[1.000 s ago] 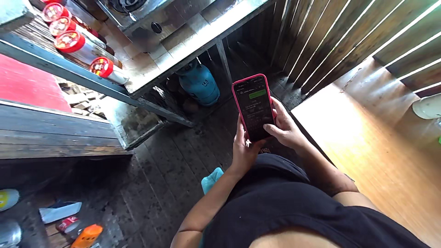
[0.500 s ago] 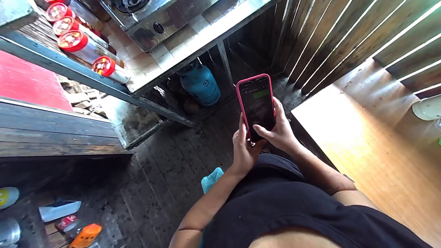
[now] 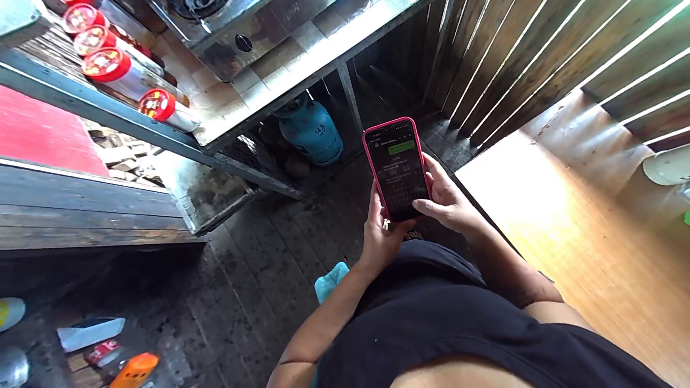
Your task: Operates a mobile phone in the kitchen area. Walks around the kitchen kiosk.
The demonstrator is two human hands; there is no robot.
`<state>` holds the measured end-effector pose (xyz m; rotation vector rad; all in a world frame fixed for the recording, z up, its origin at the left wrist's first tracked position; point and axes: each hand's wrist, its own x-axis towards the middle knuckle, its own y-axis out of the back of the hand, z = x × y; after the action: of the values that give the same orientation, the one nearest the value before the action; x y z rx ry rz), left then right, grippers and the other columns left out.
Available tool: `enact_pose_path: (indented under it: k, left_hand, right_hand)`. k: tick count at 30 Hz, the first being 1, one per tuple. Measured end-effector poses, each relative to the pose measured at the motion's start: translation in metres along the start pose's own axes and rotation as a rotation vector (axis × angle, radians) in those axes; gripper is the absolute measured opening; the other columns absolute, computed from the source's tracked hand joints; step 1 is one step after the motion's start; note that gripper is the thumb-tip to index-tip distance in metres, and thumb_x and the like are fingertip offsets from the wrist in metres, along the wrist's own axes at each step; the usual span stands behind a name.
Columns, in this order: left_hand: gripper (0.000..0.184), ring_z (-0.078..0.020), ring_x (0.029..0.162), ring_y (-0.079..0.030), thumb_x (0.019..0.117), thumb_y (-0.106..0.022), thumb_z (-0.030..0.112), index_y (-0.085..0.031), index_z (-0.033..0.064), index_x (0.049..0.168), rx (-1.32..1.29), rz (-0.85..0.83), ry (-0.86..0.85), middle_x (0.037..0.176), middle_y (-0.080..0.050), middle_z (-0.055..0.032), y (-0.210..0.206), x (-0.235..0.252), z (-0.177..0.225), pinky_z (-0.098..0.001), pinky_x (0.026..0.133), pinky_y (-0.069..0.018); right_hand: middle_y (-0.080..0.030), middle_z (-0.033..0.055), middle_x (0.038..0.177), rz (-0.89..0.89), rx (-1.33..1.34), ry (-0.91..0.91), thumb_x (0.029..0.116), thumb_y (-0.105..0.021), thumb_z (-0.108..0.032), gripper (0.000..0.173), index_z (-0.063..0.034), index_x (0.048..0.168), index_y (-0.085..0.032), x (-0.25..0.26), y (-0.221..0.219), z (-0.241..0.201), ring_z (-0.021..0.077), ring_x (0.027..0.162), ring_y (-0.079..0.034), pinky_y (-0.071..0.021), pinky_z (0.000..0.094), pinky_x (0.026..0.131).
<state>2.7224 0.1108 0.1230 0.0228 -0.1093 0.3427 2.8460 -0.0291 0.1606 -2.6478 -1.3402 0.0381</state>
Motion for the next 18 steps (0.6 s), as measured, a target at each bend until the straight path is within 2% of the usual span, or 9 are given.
enact_pose_path:
  k: [3, 7, 11, 16, 18]
  left_hand:
    - [0.100, -0.0149, 0.122, -0.063, 0.0865, -0.078, 0.008, -0.012, -0.0003, 0.161, 0.021, -0.001, -0.047, 0.137, -0.061, -0.0144, 0.0007, 0.0006, -0.0032, -0.0342, 0.106, -0.0527]
    - [0.101, -0.0139, 0.122, -0.063, 0.0862, -0.078, 0.006, -0.011, 0.0011, 0.161, -0.019, -0.006, -0.023, 0.138, -0.060, -0.0135, 0.0011, 0.0028, -0.0026, -0.0326, 0.105, -0.0533]
    - [0.100, -0.0140, 0.119, -0.065, 0.0863, -0.076, 0.004, -0.011, 0.0019, 0.161, -0.037, -0.012, -0.004, 0.136, -0.062, -0.0129, 0.0006, 0.0042, -0.0012, -0.0325, 0.104, -0.0543]
    - [0.099, -0.0148, 0.124, -0.062, 0.0865, -0.076, 0.005, -0.011, 0.0004, 0.161, -0.009, -0.024, -0.048, 0.138, -0.060, -0.0141, 0.0012, 0.0055, -0.0050, -0.0339, 0.108, -0.0513]
    - [0.099, -0.0153, 0.125, -0.061, 0.0868, -0.076, 0.005, -0.011, 0.0008, 0.161, 0.000, -0.027, -0.056, 0.140, -0.058, -0.0144, 0.0012, 0.0056, -0.0057, -0.0340, 0.108, -0.0509]
  right_hand:
    - [-0.058, 0.0107, 0.139, -0.039, -0.060, 0.007, 0.0834, -0.062, 0.008, 0.094, -0.0101, 0.160, -0.011, -0.0010, 0.0048, 0.0025, 0.0151, 0.115, -0.066, -0.0593, 0.0329, 0.095]
    - [-0.057, 0.0095, 0.141, -0.035, -0.054, 0.008, 0.0843, -0.060, 0.008, 0.092, -0.0103, 0.160, -0.012, 0.0000, 0.0055, 0.0031, 0.0138, 0.116, -0.066, -0.0592, 0.0322, 0.095]
    - [-0.059, 0.0082, 0.138, 0.001, -0.054, 0.005, 0.0903, -0.050, 0.006, 0.079, -0.0097, 0.159, -0.015, 0.0007, 0.0045, 0.0004, 0.0120, 0.114, -0.066, -0.0583, 0.0310, 0.095]
    - [-0.060, 0.0082, 0.135, 0.038, -0.095, 0.024, 0.0942, -0.049, 0.005, 0.072, -0.0078, 0.158, -0.018, 0.0025, 0.0043, 0.0033, 0.0109, 0.112, -0.067, -0.0579, 0.0300, 0.095]
    - [-0.063, 0.0071, 0.130, 0.078, -0.094, 0.009, 0.0976, -0.046, 0.002, 0.066, -0.0092, 0.158, -0.020, 0.0029, 0.0018, 0.0025, 0.0099, 0.108, -0.068, -0.0585, 0.0295, 0.093]
